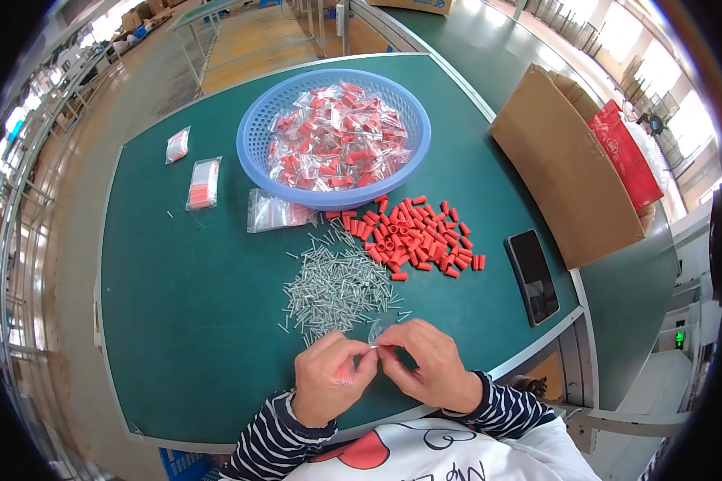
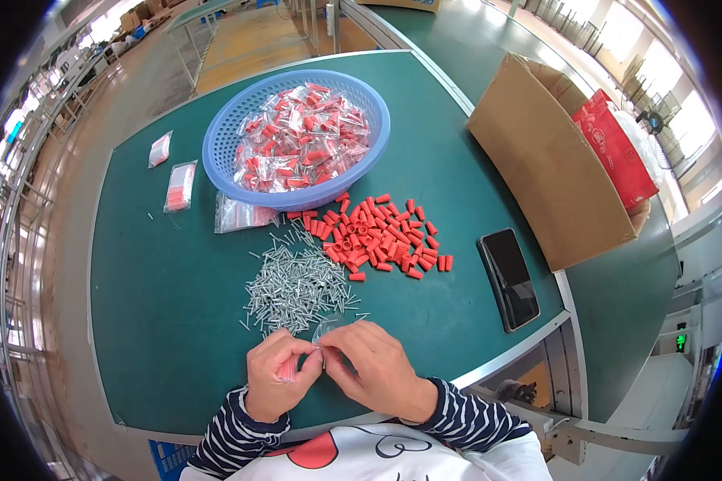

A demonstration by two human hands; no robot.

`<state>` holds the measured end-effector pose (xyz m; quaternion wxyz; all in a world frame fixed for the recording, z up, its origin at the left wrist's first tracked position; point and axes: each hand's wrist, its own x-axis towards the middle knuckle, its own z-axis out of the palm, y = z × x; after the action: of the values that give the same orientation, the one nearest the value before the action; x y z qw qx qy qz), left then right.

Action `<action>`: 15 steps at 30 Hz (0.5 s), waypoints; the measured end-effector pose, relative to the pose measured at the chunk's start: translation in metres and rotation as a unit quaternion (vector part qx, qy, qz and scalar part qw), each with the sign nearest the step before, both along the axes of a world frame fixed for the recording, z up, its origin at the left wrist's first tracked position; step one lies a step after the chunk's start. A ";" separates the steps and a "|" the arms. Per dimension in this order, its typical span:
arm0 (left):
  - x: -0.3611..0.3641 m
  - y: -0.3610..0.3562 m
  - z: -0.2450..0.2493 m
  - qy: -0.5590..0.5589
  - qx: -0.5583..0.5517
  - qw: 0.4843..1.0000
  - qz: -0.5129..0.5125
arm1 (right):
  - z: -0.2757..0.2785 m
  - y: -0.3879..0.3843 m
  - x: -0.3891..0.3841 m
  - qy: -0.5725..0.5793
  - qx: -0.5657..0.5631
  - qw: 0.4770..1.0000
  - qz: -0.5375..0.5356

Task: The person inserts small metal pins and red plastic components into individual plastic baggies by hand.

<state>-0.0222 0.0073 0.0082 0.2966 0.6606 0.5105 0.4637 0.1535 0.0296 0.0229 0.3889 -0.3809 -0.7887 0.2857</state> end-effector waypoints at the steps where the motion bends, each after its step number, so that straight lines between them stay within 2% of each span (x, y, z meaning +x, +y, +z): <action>1: 0.000 0.000 0.000 0.003 -0.001 1.000 0.010 | 0.000 -0.001 0.002 -0.010 0.024 1.000 0.007; 6: 0.000 -0.001 0.004 0.009 0.006 0.999 0.034 | -0.002 -0.005 0.002 -0.071 0.118 0.990 0.024; 15: -0.003 -0.001 0.005 0.043 0.025 0.998 -0.024 | 0.004 -0.012 0.010 -0.219 0.082 0.971 0.040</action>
<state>-0.0247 0.0067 0.0136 0.2686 0.6993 0.4951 0.4401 0.1631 0.0181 0.0273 0.2249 -0.3687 -0.8902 0.1451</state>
